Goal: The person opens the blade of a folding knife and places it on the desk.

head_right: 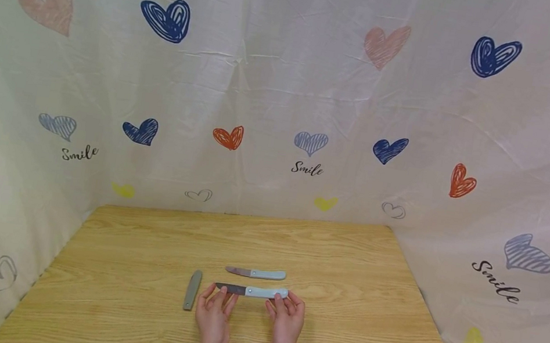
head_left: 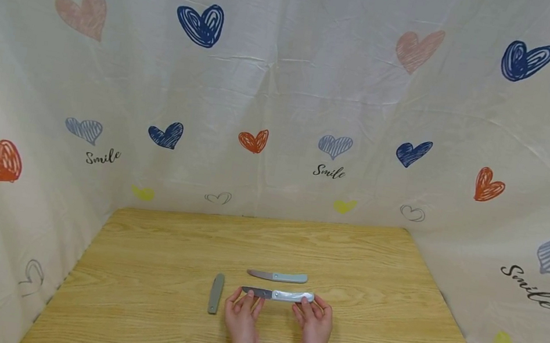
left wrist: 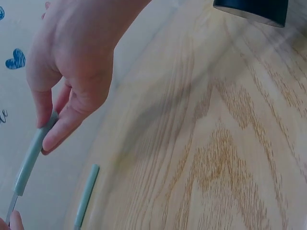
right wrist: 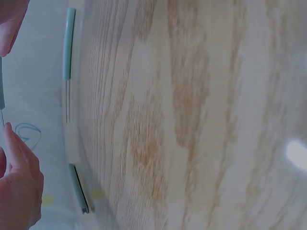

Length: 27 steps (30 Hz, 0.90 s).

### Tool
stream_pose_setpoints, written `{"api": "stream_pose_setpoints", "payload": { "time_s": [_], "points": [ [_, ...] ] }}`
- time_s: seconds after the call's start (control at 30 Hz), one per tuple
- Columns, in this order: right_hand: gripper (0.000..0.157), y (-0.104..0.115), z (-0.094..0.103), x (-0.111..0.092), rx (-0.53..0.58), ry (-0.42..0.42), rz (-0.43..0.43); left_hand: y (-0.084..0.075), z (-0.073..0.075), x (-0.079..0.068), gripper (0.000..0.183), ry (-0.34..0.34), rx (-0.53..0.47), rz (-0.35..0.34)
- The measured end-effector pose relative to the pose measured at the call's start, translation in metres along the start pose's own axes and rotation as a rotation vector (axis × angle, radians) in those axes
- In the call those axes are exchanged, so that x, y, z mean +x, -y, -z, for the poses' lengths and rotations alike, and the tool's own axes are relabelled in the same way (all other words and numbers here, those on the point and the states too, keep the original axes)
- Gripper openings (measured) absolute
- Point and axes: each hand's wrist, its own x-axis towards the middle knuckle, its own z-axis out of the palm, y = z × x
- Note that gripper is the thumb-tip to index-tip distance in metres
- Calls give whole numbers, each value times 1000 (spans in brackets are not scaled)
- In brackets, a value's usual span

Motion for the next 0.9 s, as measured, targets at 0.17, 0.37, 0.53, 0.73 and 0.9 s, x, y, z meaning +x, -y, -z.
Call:
{"api": "stream_pose_setpoints", "payload": {
  "time_s": [0.17,0.37,0.53,0.73,0.9],
  "points": [
    [34,2,1,5,-32,34,-14,0,2,3,41,18,-12,33],
    [37,7,10,20,-80,90,-50,3,8,10,50,103,-3,79],
    [46,8,20,33,-188,186,-61,4,16,20,56,190,89,126],
    [60,8,29,40,-403,288,-67,5,26,28,63,231,248,165],
    [71,9,34,45,-538,350,-104,4,35,32,66,270,273,254]
  ]
}}
